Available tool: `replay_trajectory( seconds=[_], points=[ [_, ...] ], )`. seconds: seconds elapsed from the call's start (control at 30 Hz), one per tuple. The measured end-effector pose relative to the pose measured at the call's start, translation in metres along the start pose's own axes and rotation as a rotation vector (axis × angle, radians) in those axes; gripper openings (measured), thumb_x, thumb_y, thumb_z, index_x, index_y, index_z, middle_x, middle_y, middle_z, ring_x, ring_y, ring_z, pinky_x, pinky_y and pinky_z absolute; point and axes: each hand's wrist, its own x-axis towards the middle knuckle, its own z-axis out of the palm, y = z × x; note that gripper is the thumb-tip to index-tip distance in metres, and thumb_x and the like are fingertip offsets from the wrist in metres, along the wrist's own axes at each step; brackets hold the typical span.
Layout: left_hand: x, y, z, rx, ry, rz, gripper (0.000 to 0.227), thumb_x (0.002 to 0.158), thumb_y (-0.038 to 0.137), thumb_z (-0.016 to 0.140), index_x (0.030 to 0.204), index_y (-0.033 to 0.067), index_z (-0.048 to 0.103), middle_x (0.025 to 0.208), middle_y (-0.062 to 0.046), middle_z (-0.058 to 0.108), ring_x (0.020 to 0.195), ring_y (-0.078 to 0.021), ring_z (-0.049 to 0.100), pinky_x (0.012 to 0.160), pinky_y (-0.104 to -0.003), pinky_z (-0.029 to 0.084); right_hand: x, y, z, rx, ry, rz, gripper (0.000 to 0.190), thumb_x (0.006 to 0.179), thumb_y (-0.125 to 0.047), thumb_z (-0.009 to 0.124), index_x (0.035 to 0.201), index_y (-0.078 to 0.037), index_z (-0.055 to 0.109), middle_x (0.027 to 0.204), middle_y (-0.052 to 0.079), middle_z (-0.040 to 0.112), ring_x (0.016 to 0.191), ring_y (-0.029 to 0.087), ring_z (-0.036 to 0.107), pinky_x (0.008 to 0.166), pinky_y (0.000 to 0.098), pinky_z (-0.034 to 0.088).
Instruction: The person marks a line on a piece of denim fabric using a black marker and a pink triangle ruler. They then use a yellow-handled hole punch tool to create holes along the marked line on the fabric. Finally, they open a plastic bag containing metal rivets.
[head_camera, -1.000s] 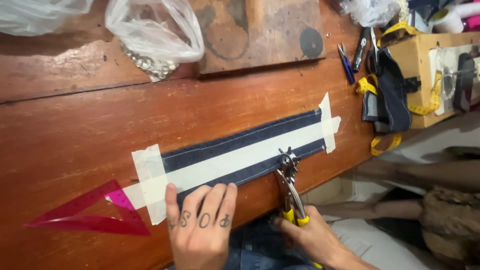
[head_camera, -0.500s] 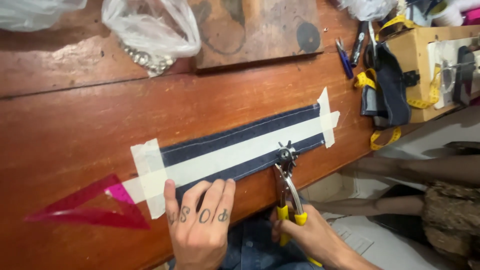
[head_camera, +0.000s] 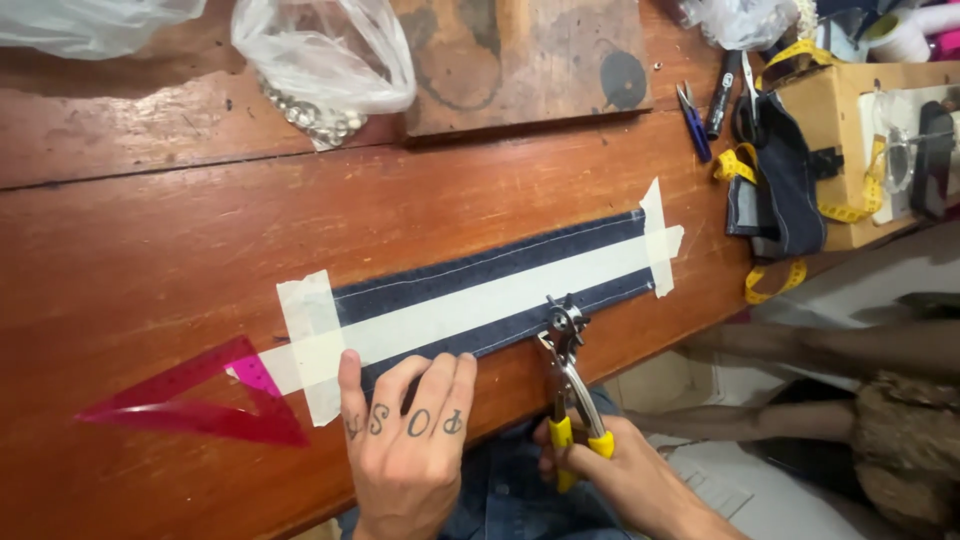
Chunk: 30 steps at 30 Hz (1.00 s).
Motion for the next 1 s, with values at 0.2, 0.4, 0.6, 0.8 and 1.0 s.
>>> replay_trajectory(
  seconds=[0.2,0.4,0.6,0.8,1.0],
  points=[
    [-0.002,-0.001,0.001,0.004,-0.017,-0.001,0.025,0.125,0.007,0.068,0.126,0.0094,0.093,0.124,-0.005,0.089,0.110,-0.0303,0.080,0.140,-0.073,0.032,0.000,-0.003,-0.001,-0.082,-0.025,-0.040,0.033,0.102,-0.012,0.071,0.120,0.000,0.096,0.097,0.014,0.098,0.093,0.026,0.092,0.093,0.0401,0.075],
    [0.001,0.000,-0.001,0.004,-0.003,-0.001,0.026,0.127,0.008,0.066,0.125,0.0095,0.092,0.124,-0.005,0.088,0.110,-0.0301,0.080,0.141,-0.072,0.032,0.000,-0.006,0.005,-0.109,0.022,-0.015,0.033,0.103,-0.017,0.068,0.112,0.000,0.095,0.088,0.016,0.095,0.085,0.026,0.089,0.088,0.0399,0.073],
    [0.001,0.000,-0.001,0.010,-0.008,-0.012,0.026,0.127,0.008,0.065,0.128,0.0101,0.091,0.125,-0.003,0.087,0.110,-0.0295,0.079,0.140,-0.072,0.033,-0.002,-0.011,0.008,-0.099,0.027,-0.009,0.024,0.107,-0.017,0.074,0.103,0.000,0.091,0.084,0.017,0.093,0.081,0.027,0.089,0.083,0.0404,0.073],
    [0.000,-0.001,0.000,0.012,-0.008,0.003,0.027,0.127,0.007,0.064,0.129,0.0091,0.092,0.126,-0.003,0.087,0.111,-0.0294,0.079,0.141,-0.073,0.032,0.002,-0.007,0.006,-0.378,0.058,-0.058,0.035,0.106,-0.036,0.082,0.079,-0.013,0.083,0.070,0.004,0.088,0.068,0.016,0.079,0.073,0.0365,0.062],
    [-0.001,-0.001,-0.001,-0.004,-0.018,-0.009,0.025,0.125,0.007,0.067,0.129,0.0096,0.091,0.126,-0.003,0.087,0.111,-0.0300,0.079,0.138,-0.075,0.035,0.009,0.005,0.011,-0.262,0.038,-0.037,0.035,0.111,-0.030,0.093,0.086,-0.011,0.078,0.073,0.007,0.078,0.067,0.020,0.071,0.069,0.0390,0.058]
  ],
)
